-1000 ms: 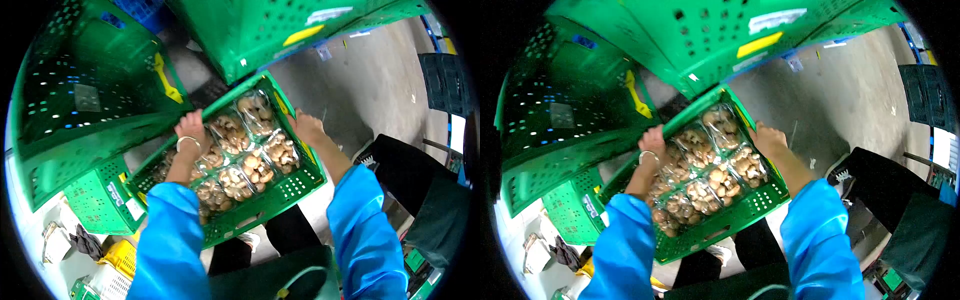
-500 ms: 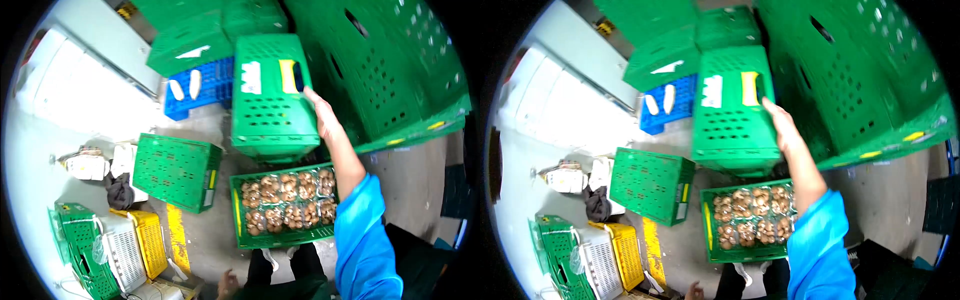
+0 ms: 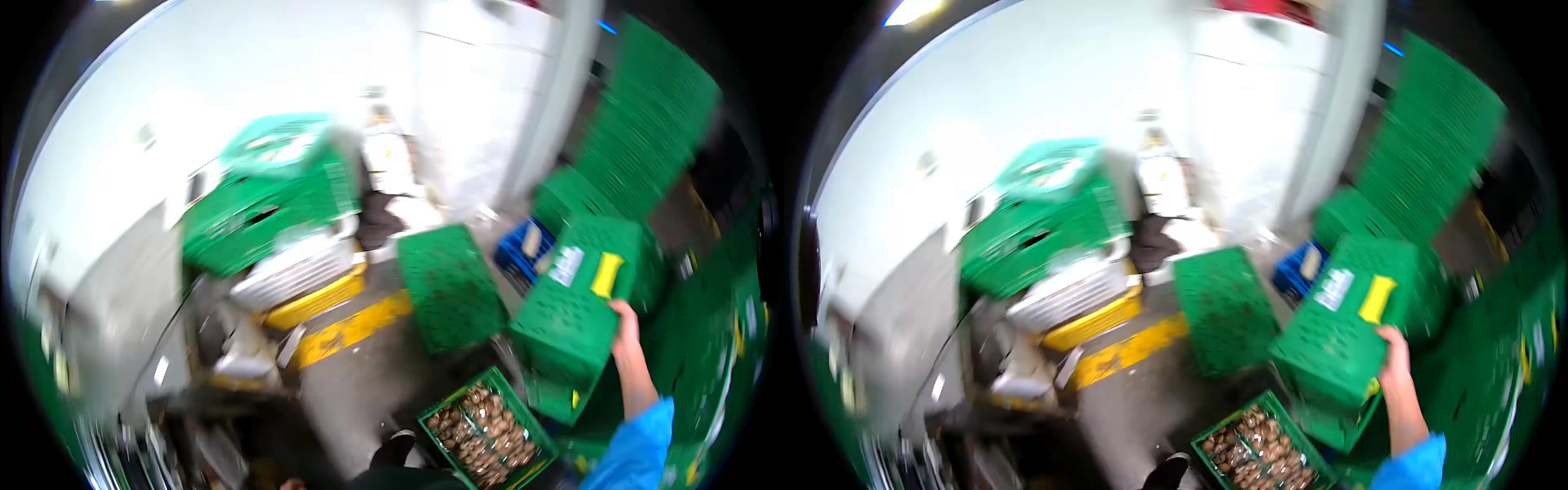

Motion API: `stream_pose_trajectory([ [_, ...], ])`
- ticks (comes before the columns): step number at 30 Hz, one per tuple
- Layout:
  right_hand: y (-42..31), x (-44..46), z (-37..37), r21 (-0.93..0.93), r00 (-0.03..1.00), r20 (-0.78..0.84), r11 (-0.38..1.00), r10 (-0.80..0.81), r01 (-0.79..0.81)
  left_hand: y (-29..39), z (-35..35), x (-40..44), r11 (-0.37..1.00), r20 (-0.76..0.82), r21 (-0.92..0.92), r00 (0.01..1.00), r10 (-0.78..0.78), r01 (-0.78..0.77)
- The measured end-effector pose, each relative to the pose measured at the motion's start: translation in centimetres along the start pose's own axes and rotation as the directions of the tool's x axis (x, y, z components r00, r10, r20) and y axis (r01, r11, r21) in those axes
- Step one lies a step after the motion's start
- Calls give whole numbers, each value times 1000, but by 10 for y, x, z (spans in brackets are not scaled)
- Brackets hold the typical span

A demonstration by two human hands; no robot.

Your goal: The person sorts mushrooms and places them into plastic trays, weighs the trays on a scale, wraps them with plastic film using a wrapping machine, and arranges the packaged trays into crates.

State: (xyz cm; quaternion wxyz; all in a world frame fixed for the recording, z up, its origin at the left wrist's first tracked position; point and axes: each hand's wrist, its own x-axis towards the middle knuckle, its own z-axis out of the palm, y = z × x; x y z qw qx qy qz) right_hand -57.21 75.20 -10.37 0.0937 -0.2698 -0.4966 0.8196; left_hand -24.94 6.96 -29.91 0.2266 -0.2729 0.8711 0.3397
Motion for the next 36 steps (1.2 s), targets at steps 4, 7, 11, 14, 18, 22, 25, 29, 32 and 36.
stream_pose_trajectory([
  [4, -78, -82, 96, -101, 962, 266, 991, -62, 92, 22, 96, 2, 899, 96, -395, 982, -166, 190],
  [7, -110, -117, 116, -11, 795, 606, 1000, -14, 26, 92, 114, -58, 898, -182, -424, 982, 43, -118],
  [11, -114, -188, 211, -36, 612, 790, 999, 41, -20, 138, 71, -145, 914, -258, -348, 959, 119, -207],
  [14, -128, -204, 286, -179, 389, 910, 982, 143, 58, 171, 70, -177, 904, -420, -346, 903, 90, -251],
  [18, -87, -319, 371, 36, 54, 997, 921, -62, 388, 121, 56, -224, 850, -766, -391, 637, -87, -354],
  [22, -72, -307, 510, -43, 84, 996, 963, 22, 264, 72, 11, -284, 744, -788, -551, 529, -314, -378],
  [25, -33, -373, 589, 96, 83, 989, 957, -123, 274, 46, -24, -316, 764, -805, -568, 403, -436, -307],
  [29, 22, -404, 731, -117, -84, 984, 923, 158, 366, 33, -52, -326, 532, -729, -680, 384, -567, -505],
  [32, 111, -411, 837, -41, -184, 969, 842, 164, 538, 34, -81, -326, -234, -674, -565, 606, -422, -791],
  [36, 278, -348, 993, 556, -644, 764, 479, 26, 679, 45, -118, -282, -755, -758, -235, 602, -252, -612],
])
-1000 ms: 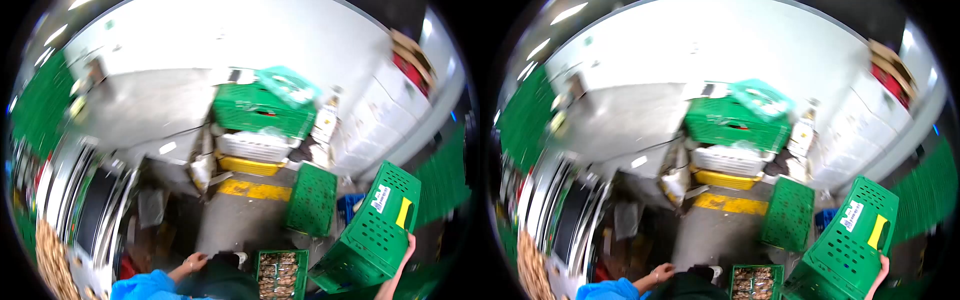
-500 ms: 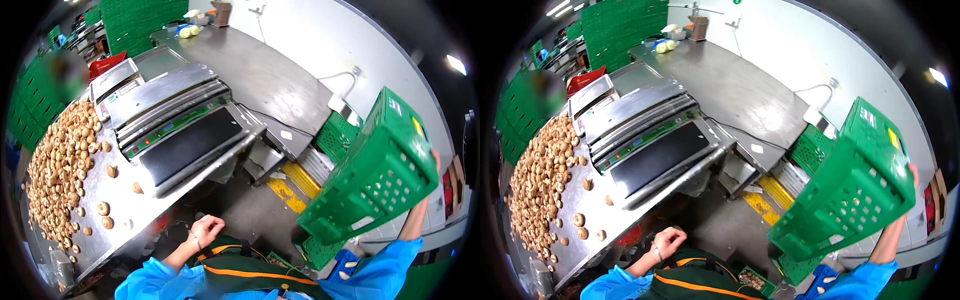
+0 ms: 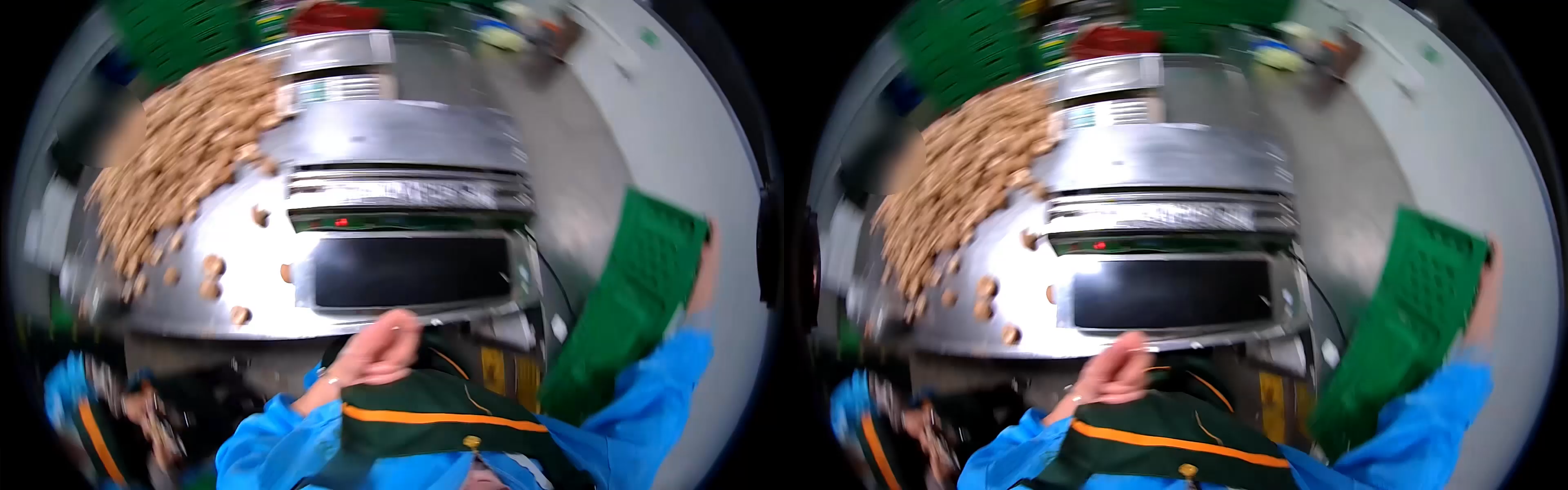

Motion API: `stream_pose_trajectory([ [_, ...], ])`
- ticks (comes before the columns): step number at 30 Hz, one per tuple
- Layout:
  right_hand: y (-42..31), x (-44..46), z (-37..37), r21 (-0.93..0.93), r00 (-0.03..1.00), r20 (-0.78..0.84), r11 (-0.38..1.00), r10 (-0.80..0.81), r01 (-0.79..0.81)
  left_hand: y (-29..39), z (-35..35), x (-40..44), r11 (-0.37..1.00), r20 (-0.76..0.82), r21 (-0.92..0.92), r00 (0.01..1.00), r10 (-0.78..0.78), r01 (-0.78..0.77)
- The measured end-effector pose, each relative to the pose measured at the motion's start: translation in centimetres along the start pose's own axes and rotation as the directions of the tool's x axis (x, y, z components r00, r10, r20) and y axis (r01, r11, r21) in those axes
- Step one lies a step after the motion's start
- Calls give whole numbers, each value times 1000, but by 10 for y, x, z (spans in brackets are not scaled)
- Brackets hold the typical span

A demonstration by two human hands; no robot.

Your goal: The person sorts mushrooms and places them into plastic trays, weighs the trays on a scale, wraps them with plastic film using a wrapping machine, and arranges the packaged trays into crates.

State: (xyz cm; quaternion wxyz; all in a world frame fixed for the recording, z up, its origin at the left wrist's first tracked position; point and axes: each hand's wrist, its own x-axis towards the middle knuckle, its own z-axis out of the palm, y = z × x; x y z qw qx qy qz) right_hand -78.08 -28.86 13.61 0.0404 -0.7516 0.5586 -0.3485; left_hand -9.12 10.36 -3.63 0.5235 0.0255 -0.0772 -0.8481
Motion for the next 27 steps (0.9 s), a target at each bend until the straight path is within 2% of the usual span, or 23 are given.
stream_pose_trajectory([
  [1, 42, 34, 34, 147, 988, 45, 978, 145, -150, -2, 8, 16, 985, -43, 172, 999, 12, -4],
  [2, 68, 63, 69, 588, 824, 202, 607, 530, -535, -16, 11, 36, 768, -87, 616, 955, 285, -174],
  [3, 85, 93, 111, 720, 621, 329, 237, 712, -652, -25, 12, 54, 365, -50, 917, 863, 502, -159],
  [4, 116, 106, 149, 727, 517, 400, 82, 757, -682, -34, 18, 69, 10, 87, 993, 801, 592, -116],
  [5, 186, 137, 184, 633, 581, 433, 226, 689, -740, -31, 20, 76, -322, 233, 946, 753, 616, -29],
  [6, 129, 128, 216, 605, 528, 436, 197, 729, -772, -28, 20, 76, -513, 332, 858, 733, 593, 26],
  [7, 153, 140, 247, 505, 466, 588, 150, 661, -850, -28, 15, 73, -562, 364, 824, 693, 622, 70],
  [8, 145, 147, 280, 617, 269, 484, -108, 833, -779, -32, 14, 68, -476, 297, 867, 615, 731, 148],
  [9, 133, 141, 302, 629, 252, 488, -136, 836, -766, -35, 15, 61, -383, 228, 900, 524, 821, 209],
  [10, 120, 130, 321, 639, 238, 493, -163, 837, -752, -34, 13, 51, -391, 249, 872, 422, 872, 295],
  [11, 74, 107, 327, 644, 269, 597, -251, 755, -723, -32, 7, 40, -400, 286, 837, 326, 901, 374],
  [12, 69, 90, 344, 714, 465, 543, -92, 700, -694, -29, -2, 28, -345, 284, 832, 201, 937, 435],
  [13, 12, 50, 331, 733, 786, 431, 336, 444, -591, -25, -9, 13, -283, 286, 827, 69, 956, 486],
  [15, -101, 36, 292, 449, 757, 491, 619, 431, -644, -17, -13, -21, 175, -86, 882, -215, 973, 437],
  [17, -174, 20, 276, 529, 774, 432, 565, 463, -633, 1, -50, -60, 264, -93, 863, -379, 921, 431],
  [18, -193, 19, 284, 566, 777, 396, 536, 489, -626, 11, -73, -81, 271, -70, 840, -401, 913, 471],
  [19, -48, 57, 312, 346, 961, 179, 927, -212, 141, 21, -92, -98, 278, -51, 815, -416, 908, 508],
  [21, -132, 41, 310, 598, 981, 139, 801, -133, 24, 45, -121, -131, 278, 19, 453, -321, 947, 847],
  [22, -216, 17, 305, 608, 988, 135, 793, -69, -28, 55, -136, -146, 226, 17, 340, -246, 969, 913],
  [23, -300, -7, 300, 620, 991, 131, 781, -5, -78, 65, -145, -152, 213, 23, 97, -216, 976, 972],
  [24, -384, -30, 294, 633, 990, 126, 764, 60, -126, 75, -156, -165, 187, -82, 65, -181, 980, 980],
  [25, -425, -56, 306, 633, 987, 125, 774, -97, -4, 85, -165, -177, 154, -191, 36, -145, 971, 987],
  [27, -505, -112, 338, 644, 907, 123, 727, -404, 237, 112, -169, -200, 134, -460, 117, -66, 886, 984],
])
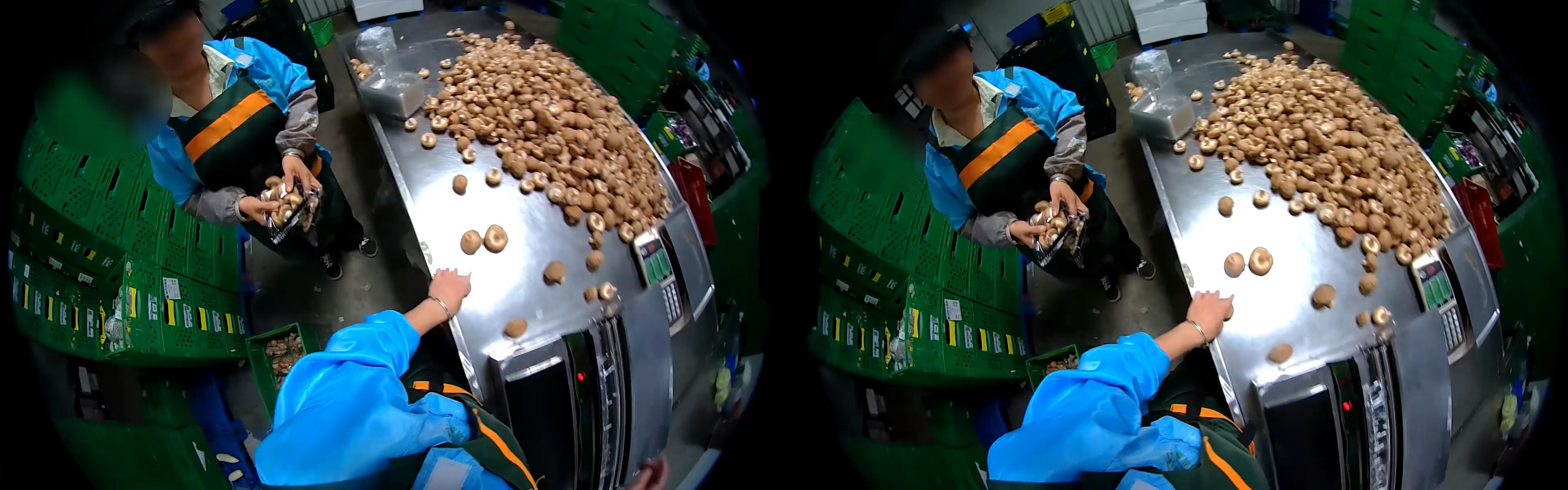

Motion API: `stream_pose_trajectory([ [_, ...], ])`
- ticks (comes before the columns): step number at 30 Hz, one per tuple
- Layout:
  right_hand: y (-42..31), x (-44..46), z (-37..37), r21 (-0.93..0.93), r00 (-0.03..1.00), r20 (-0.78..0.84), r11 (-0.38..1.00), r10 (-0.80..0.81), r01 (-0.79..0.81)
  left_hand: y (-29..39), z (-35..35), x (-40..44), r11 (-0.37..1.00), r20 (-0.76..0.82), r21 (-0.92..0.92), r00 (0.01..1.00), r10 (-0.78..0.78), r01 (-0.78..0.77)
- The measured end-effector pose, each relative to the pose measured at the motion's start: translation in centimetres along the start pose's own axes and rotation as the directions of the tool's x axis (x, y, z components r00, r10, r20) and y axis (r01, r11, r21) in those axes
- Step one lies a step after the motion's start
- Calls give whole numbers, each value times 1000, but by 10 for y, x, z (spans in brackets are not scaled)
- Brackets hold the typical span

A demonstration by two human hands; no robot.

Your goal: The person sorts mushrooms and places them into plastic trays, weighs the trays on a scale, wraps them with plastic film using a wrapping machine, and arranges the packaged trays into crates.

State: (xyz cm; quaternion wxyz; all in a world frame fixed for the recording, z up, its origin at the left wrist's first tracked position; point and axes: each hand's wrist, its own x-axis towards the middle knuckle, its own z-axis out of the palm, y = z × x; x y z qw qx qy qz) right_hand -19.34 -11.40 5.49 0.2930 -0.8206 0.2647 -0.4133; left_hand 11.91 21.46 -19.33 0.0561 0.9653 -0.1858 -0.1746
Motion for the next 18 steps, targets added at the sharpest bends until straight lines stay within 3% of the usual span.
stream_pose_trajectory([
  [1, -18, -16, 51, 86, 998, 38, 995, 49, -53, -11, 16, 14, 992, -187, -79, 979, 79, -95],
  [2, -16, -25, 104, 204, 910, 230, 897, 346, -393, -15, 17, 32, 971, -299, -209, 953, 50, -117],
  [3, 1, -43, 168, 390, 821, 517, 788, 242, -477, -22, 14, 57, 905, -303, -403, 953, 8, -136],
  [4, -57, -52, 225, 341, 759, 603, 781, 245, -523, -28, 4, 78, 919, -362, -360, 932, 20, -159],
  [6, -63, -72, 285, 170, 574, 777, 791, 260, -588, -37, -57, 102, 914, -293, -354, 951, 95, -200],
  [7, -77, -72, 299, 87, 478, 738, 635, 477, -767, -44, -63, 120, 894, -457, -322, 878, 142, -312],
  [8, -87, -72, 313, 26, 335, 670, 430, 663, -903, -51, -84, 131, 854, -474, -373, 866, 160, -363],
  [9, -55, -79, 318, -9, 189, 687, 268, 701, -963, -64, -102, 147, 881, -500, -295, 846, 186, -369],
  [10, -28, -91, 317, 37, 120, 758, 142, 641, -989, -76, -118, 167, 901, -526, -209, 820, 225, -381],
  [12, -14, -101, 322, -27, -44, 696, -35, 717, -999, -114, -136, 220, 923, -648, -215, 754, 109, -318],
  [14, -19, -102, 338, -1, -178, 600, -222, 780, -975, -146, -166, 247, 979, -717, -198, 688, -110, -50],
  [15, -14, -97, 348, 9, -245, 648, -329, 721, -944, -165, -171, 266, 978, -750, -210, 639, -172, 16],
  [18, -4, -63, 390, 477, -66, 611, -433, 789, -765, -211, -185, 310, 970, -823, -193, 514, -242, 147],
])
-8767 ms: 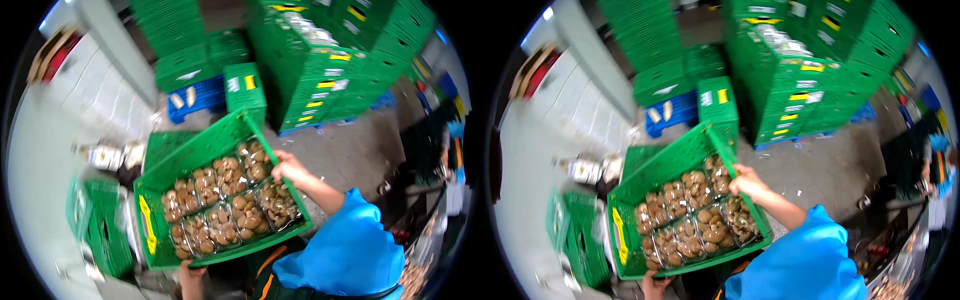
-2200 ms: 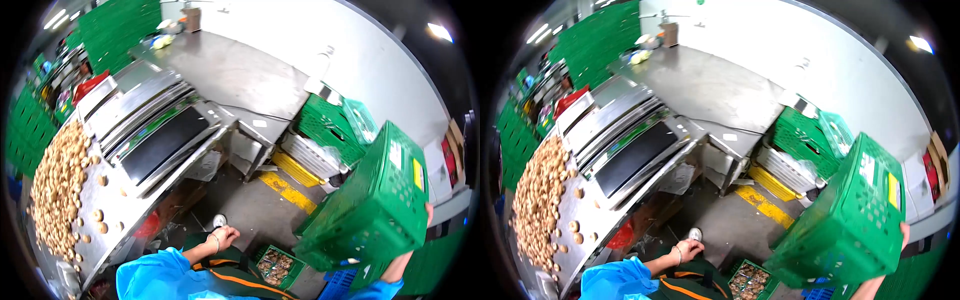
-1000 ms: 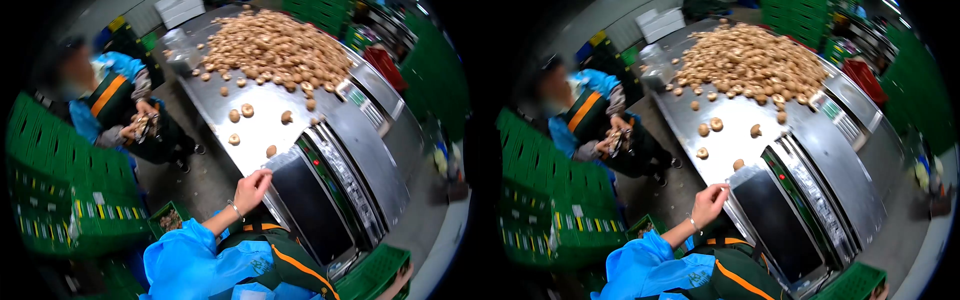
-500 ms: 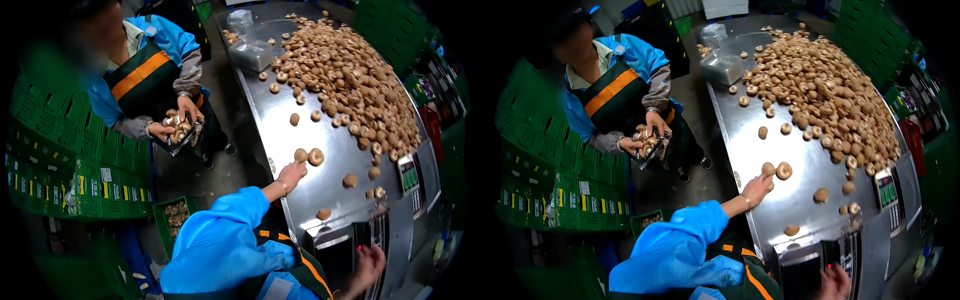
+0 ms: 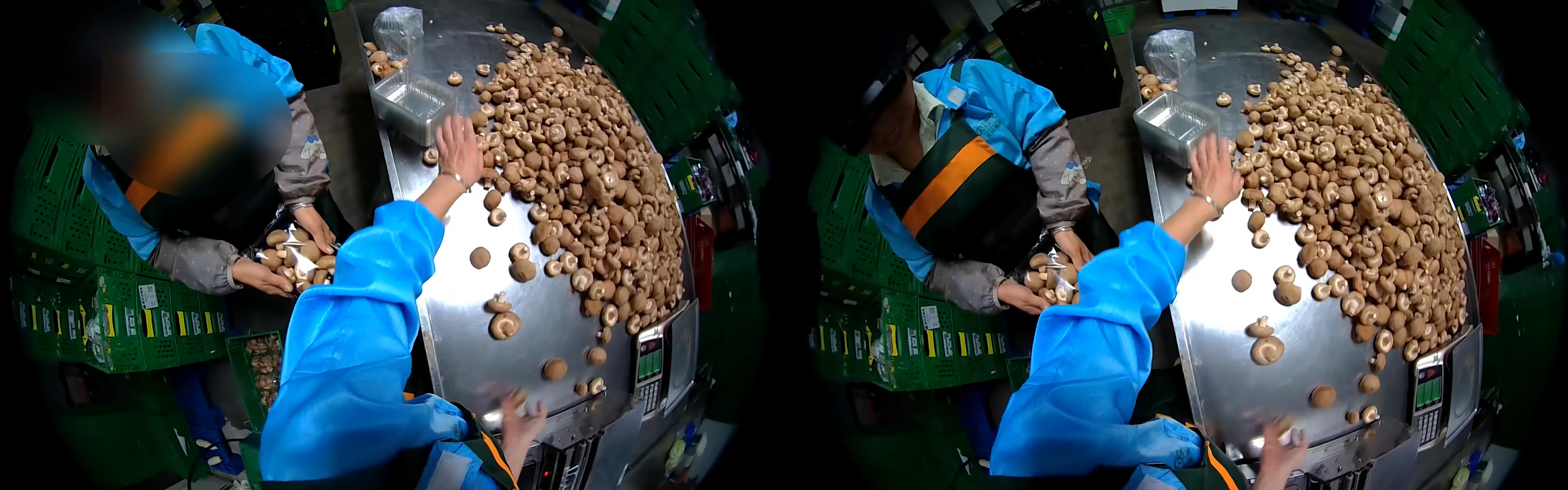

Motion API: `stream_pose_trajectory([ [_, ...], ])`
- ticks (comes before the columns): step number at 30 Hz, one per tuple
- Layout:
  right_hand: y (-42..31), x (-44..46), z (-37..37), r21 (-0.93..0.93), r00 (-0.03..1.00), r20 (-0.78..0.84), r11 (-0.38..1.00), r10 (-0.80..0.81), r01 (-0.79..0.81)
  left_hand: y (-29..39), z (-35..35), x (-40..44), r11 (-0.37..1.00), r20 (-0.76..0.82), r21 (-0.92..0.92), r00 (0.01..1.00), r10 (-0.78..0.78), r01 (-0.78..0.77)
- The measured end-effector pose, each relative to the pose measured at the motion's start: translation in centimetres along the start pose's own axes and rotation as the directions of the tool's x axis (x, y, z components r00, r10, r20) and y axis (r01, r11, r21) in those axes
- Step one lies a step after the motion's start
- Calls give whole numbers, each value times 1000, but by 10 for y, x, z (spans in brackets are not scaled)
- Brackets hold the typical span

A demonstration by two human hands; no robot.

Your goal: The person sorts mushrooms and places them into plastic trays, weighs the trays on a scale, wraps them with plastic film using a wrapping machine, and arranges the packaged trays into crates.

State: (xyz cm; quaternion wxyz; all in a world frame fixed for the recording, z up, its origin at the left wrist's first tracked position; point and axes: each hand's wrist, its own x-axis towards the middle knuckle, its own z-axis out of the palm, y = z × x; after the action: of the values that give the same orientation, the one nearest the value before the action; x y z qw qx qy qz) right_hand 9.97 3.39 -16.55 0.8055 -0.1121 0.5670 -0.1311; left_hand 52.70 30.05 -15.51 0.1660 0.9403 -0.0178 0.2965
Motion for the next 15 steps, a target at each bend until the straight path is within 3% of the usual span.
stream_pose_trajectory([
  [1, -6, 1, 14, -53, 988, 128, 994, -88, 95, -9, 4, 14, 1000, 3, -5, 1000, -21, 21],
  [3, -19, -16, 53, -135, 892, 394, 946, -221, 294, -42, 36, 38, 976, -83, 201, 994, -68, 83],
  [4, -19, -19, 57, -212, 882, 424, 925, -203, 315, -54, 49, 43, 948, -127, 296, 988, -84, 119],
  [6, -8, -27, 57, -342, 854, 491, 864, -172, 371, -58, 23, 64, 939, 255, 277, 927, -275, 202],
  [7, -2, -20, 37, -436, 858, 510, 841, -62, 320, -58, 9, 74, 930, 437, 275, 830, -347, 244],
  [8, -13, 12, 1, -624, 893, 432, 758, 129, 193, -58, 5, 79, 936, 466, 293, 826, -318, 196],
  [9, 16, -5, -14, -591, 927, 376, 765, -19, 255, -59, 2, 82, 940, 497, 310, 818, -288, 143],
  [10, 31, -11, -19, -655, 950, 312, 727, 11, 207, -59, -4, 85, 941, 530, 327, 808, -258, 86],
  [12, 47, -12, -17, -746, 962, 252, 655, 108, 122, -51, -22, 94, 928, 543, 342, 773, -327, 152],
  [15, 66, -8, 12, -791, 927, 317, 595, 201, 141, -47, -27, 96, 907, 543, 351, 739, -398, 230],
])
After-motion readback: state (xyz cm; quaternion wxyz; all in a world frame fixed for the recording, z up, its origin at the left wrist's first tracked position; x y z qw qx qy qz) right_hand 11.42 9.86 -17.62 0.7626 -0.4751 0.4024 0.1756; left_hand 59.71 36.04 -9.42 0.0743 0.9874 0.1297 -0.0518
